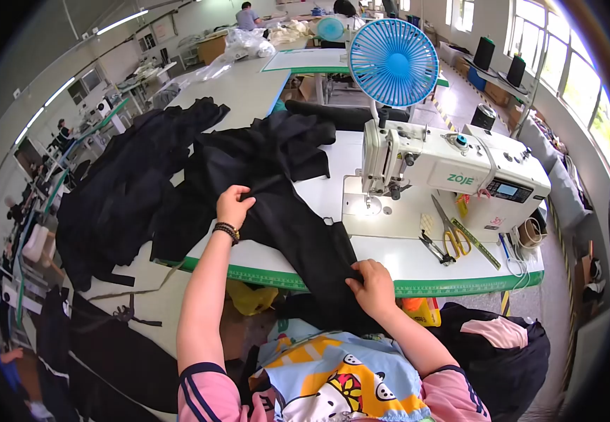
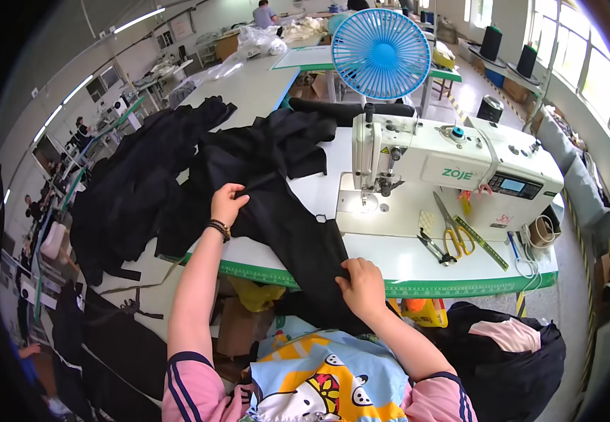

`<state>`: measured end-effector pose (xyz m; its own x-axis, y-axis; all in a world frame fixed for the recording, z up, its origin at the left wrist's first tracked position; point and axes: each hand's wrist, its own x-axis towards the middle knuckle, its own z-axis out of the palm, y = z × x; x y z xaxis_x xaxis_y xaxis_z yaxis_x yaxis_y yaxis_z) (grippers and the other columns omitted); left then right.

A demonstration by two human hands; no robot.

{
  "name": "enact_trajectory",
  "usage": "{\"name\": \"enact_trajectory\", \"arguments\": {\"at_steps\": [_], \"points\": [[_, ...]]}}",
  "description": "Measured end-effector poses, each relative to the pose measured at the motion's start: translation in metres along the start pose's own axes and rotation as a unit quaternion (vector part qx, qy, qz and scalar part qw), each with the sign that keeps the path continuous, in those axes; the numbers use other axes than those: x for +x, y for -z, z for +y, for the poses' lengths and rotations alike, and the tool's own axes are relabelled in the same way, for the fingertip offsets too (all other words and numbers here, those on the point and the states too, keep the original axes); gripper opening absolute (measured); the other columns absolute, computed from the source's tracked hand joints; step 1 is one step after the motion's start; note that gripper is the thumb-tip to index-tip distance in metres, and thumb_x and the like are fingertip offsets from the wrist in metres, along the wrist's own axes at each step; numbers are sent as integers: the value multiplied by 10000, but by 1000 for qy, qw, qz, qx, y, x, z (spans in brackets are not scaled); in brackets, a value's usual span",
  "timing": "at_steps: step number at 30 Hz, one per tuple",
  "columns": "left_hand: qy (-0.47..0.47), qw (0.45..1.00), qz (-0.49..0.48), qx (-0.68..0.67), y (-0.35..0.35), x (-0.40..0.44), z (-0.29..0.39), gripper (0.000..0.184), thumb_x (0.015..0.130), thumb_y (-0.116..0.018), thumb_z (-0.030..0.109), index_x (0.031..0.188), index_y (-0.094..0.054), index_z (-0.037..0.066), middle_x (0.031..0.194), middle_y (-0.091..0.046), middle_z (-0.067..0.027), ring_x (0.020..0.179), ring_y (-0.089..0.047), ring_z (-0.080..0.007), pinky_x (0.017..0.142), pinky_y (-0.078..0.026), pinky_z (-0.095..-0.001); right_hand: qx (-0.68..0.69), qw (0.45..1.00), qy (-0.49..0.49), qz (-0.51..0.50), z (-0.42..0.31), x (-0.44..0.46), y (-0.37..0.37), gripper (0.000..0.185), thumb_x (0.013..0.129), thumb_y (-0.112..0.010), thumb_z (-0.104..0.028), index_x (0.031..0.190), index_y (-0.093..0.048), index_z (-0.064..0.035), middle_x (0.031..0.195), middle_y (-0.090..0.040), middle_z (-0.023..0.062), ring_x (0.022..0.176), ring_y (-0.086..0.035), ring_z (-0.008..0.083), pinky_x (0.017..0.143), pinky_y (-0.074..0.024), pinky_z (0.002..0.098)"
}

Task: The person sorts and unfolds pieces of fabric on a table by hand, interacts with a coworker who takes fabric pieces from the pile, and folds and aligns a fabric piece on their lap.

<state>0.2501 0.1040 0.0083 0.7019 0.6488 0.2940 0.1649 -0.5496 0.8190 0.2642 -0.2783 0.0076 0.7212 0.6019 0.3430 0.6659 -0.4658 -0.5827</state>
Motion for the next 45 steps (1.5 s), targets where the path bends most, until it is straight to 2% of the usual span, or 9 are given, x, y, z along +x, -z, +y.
{"name": "enact_trajectory", "arguments": {"at_steps": [6, 10, 13, 15, 19, 23, 29, 32, 45], "points": [[-59, 985, 76, -140, 33, 10, 41, 223, 744, -712, -7, 955, -639, -6, 803, -655, -26, 700, -576, -57, 661, -470, -203, 132, 990, -44, 23, -2, 14, 4, 94, 850, -582, -90, 903, -599, -14, 808, -607, 154, 731, -593, 313, 654, -466, 379], [-171, 932, 164, 273, 25, -17, 80, 400, 658, -672, -20, 1038, -583, 67, 1165, -569, -112, 1089, -523, -320, 914, -435, -388, 312, 939, -145, -15, 2, 25, -4, 62, 899, -552, -68, 894, -563, -7, 684, -452, -15, 651, -399, 58, 589, -365, 219], [-336, 930, -113, 100, -15, -40, 107, 408, 625, -632, -70, 1016, -605, 42, 1121, -603, -144, 1035, -578, -341, 880, -476, -380, 318, 942, -110, -19, 1, 33, -12, 84, 899, -542, -79, 933, -564, -6, 685, -536, 117, 632, -495, 175, 629, -437, 300], [-402, 870, -263, 107, -43, -66, 108, 477, 684, -511, -97, 1098, -605, 120, 1200, -577, -90, 1192, -502, -247, 1006, -315, -444, 275, 960, -42, -26, -6, 38, -12, 62, 906, -521, -60, 923, -553, -9, 688, -532, 125, 632, -495, 184, 627, -437, 307], [-308, 804, -483, 160, -40, -67, 136, 214, 761, -615, 125, 968, -665, 147, 974, -671, -24, 998, -590, -175, 1034, -239, -451, 253, 965, -11, -72, -25, 48, 6, 72, 881, -567, -61, 900, -579, 7, 645, -525, 83, 603, -467, 128, 572, -411, 283], [-333, 836, -413, 137, -28, -59, 112, 142, 780, -658, 245, 872, -677, 138, 802, -684, -6, 803, -623, -184, 1025, -262, -426, 242, 962, 6, -126, -40, 56, 23, 117, 795, -647, -26, 891, -599, 20, 713, -573, 17, 661, -494, 90, 614, -420, 246], [-388, 881, -237, 132, 6, -68, 116, 123, 770, -662, 251, 796, -651, 131, 718, -654, -39, 738, -621, -223, 754, -444, -363, 161, 980, 113, -35, -25, 81, 14, 136, 782, -639, 10, 917, -635, 23, 793, -622, 122, 652, -552, 205, 615, -440, 271], [-424, 884, -147, 131, 25, -70, 119, 169, 759, -681, 295, 743, -643, 131, 639, -626, -24, 628, -601, -255, 640, -454, -364, 194, 976, 84, -55, -49, 90, 26, 85, 797, -632, 13, 880, -633, 33, 704, -590, 100, 617, -511, 139, 589, -421, 260], [-311, 936, -103, 127, 63, -68, 59, 202, 759, -702, 268, 823, -650, 84, 810, -651, -36, 809, -612, -231, 778, -432, -351, 102, 979, 176, 2, -75, 136, 32, 114, 809, -661, -67, 803, -580, 13, 629, -544, 131, 536, -478, 215, 550, -404, 314]]}}
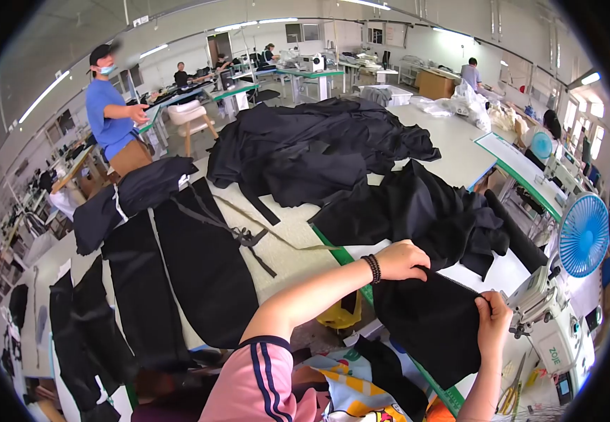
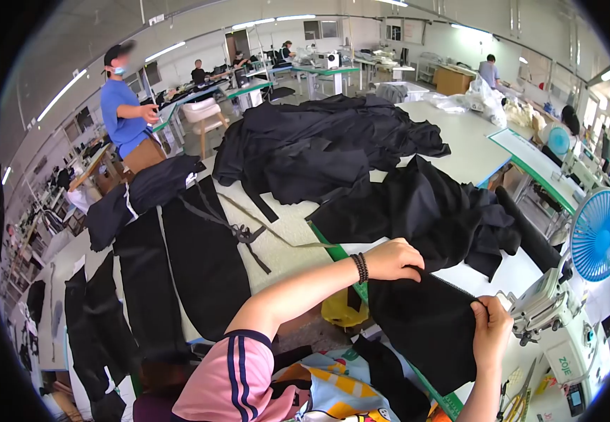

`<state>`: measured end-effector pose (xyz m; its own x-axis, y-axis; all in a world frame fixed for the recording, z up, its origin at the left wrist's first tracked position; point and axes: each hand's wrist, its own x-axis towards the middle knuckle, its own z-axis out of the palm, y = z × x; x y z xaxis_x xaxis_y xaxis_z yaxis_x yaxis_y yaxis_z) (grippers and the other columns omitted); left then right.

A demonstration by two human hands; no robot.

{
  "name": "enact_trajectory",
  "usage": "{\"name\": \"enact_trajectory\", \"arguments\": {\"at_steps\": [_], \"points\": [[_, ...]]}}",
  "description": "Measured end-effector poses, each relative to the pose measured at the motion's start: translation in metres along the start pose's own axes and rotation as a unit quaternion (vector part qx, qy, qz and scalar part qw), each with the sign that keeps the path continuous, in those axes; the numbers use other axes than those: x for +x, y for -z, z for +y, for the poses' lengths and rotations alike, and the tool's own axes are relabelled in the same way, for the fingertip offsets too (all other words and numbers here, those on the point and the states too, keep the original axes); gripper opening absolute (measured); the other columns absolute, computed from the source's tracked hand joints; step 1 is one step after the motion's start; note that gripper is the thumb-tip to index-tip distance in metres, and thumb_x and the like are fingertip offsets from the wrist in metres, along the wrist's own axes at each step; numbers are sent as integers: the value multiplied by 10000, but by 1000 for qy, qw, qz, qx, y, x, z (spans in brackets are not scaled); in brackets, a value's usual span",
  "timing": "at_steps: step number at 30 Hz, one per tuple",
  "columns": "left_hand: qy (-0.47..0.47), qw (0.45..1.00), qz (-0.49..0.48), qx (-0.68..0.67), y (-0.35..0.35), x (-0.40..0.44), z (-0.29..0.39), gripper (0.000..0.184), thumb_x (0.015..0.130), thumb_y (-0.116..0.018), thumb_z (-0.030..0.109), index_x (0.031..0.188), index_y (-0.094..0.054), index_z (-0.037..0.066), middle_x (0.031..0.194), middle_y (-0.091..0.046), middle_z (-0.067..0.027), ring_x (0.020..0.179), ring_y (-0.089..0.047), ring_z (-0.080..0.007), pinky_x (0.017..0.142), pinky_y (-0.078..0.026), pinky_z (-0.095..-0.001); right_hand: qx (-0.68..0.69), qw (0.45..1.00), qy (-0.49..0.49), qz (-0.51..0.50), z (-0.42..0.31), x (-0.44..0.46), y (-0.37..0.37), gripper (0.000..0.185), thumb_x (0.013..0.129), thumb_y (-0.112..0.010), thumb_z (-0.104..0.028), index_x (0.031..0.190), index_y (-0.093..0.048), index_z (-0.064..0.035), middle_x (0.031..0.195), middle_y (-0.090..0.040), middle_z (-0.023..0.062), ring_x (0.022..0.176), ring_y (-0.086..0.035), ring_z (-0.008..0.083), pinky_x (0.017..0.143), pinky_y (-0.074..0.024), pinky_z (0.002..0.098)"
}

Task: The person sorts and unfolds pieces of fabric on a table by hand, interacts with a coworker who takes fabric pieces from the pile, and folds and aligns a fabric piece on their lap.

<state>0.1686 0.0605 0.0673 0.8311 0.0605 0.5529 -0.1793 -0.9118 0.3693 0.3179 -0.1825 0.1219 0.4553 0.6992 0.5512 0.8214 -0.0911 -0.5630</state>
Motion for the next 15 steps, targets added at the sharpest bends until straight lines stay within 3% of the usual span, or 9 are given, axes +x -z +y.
{"name": "enact_trajectory", "arguments": {"at_steps": [5, 11, 12, 14, 15], "points": [[30, 997, 69, 7, 1, -11, -16, 153, 795, -676, 226, 871, -659, 94, 845, -650, -26, 870, -608, -211, 861, -402, -337, -80, 997, 8, 22, 27, 24, -17, 111, 833, -638, -110, 847, -591, -11, 767, -625, 165, 681, -590, 351, 598, -446, 386], [109, 981, 128, -93, 21, -19, -31, 165, 797, -663, 122, 955, -673, 73, 925, -675, -67, 874, -641, -240, 779, -500, -326, -147, 975, 118, 120, 14, 77, -28, 92, 847, -615, -123, 889, -588, -46, 808, -626, 140, 741, -609, 342, 633, -470, 403], [159, 973, 128, -107, 27, -22, -32, 171, 795, -660, 105, 962, -672, 72, 933, -674, -78, 867, -649, -218, 758, -508, -308, -159, 967, 139, 140, 11, 86, -31, 90, 847, -614, -123, 896, -588, -52, 816, -626, 136, 741, -609, 340, 634, -472, 404], [212, 965, 140, -62, 42, -35, -41, 192, 786, -664, 100, 973, -667, 57, 927, -670, -90, 859, -652, -201, 744, -513, -297, -161, 965, 159, 132, 14, 97, -44, 64, 844, -596, -92, 899, -590, -60, 822, -623, 135, 767, -606, 331, 657, -472, 405], [243, 956, 160, -37, 49, -45, -50, 219, 772, -676, 104, 984, -661, 51, 924, -664, -95, 851, -650, -205, 745, -513, -297, -158, 972, 154, 79, 23, 99, -54, 81, 829, -604, -88, 902, -592, -55, 816, -623, 139, 773, -606, 332, 670, -472, 410]]}}
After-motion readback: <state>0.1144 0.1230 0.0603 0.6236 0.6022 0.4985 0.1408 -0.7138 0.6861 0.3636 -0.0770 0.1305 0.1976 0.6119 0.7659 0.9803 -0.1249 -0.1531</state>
